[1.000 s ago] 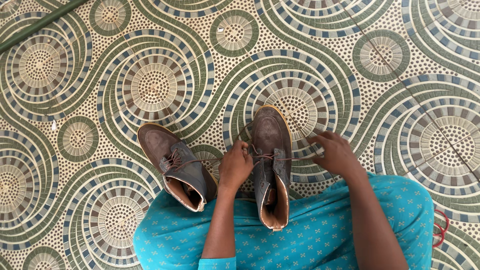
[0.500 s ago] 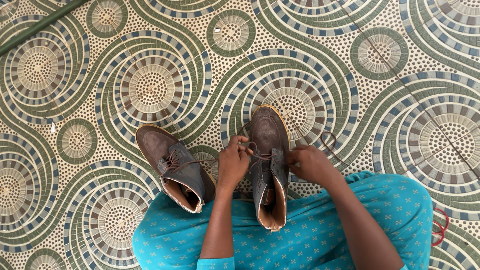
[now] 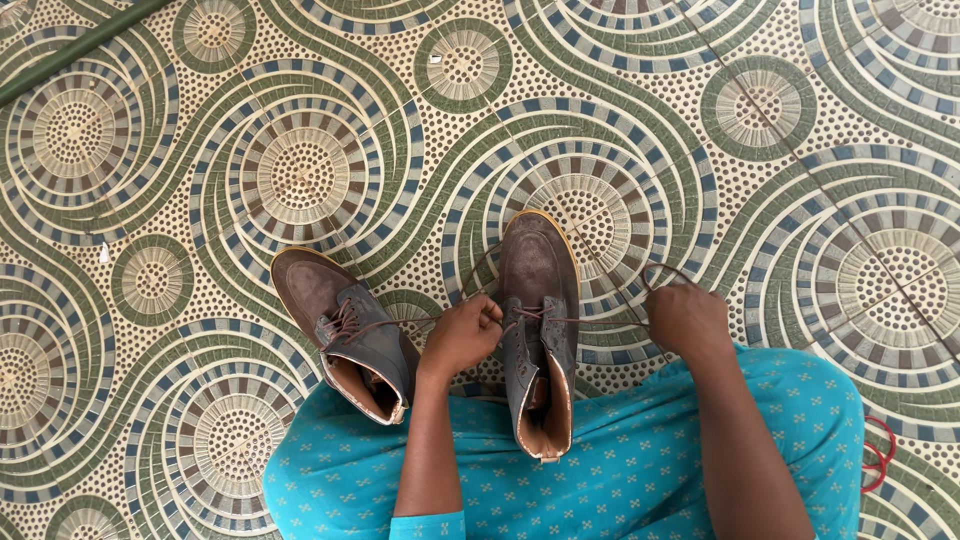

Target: The person sits on a patterned tiled floor and repairs a pair of brown leather shoes by hand. They thread a long shoelace through the eyelets of one shoe, pull it tight, and tie it off.

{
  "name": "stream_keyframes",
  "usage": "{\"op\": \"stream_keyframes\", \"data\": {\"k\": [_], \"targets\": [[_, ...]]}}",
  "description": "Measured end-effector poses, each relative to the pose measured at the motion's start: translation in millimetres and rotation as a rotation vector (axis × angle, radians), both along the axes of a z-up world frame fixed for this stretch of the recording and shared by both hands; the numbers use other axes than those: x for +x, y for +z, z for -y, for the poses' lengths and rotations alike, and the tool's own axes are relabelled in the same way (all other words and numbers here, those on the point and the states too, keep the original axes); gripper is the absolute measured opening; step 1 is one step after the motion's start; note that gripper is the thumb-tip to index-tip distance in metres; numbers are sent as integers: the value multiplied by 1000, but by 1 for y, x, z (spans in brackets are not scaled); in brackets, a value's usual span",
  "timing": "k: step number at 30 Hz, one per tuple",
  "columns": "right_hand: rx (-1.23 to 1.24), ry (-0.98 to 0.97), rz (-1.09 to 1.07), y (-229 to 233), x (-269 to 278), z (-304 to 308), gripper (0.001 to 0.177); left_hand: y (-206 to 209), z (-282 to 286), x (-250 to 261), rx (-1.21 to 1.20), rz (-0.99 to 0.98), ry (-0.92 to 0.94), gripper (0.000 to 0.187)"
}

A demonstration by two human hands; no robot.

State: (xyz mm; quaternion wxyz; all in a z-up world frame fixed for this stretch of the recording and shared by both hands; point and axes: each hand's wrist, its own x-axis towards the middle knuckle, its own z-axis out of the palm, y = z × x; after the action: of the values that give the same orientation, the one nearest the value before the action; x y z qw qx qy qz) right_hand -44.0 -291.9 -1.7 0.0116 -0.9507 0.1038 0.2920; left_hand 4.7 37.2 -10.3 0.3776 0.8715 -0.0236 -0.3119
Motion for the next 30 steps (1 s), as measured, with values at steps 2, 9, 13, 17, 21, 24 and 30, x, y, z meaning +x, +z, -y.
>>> {"op": "stream_keyframes", "data": {"k": [2,9,13,17,21,24,30], "targets": [[302,89,115,5,5,-4,35,6,0,2,-13,-31,1,29],[797,138,311,12,7,-60,22,15,2,5,-28,-105,-19,36],[800,189,398,15,5,-69,13,14,6,4,-117,16,-28,25],[816,208,439,14,5,-68,11,16,7,4,-103,54,-20,18],[804,201,385,15,7,-63,11,21,11,5,9,35,-35,15],[787,192,318,16,10,-61,10,23,12,6,92,7,-57,16],[751,213,323,13,10,-58,10,16,14,1,134,62,-94,18]]}}
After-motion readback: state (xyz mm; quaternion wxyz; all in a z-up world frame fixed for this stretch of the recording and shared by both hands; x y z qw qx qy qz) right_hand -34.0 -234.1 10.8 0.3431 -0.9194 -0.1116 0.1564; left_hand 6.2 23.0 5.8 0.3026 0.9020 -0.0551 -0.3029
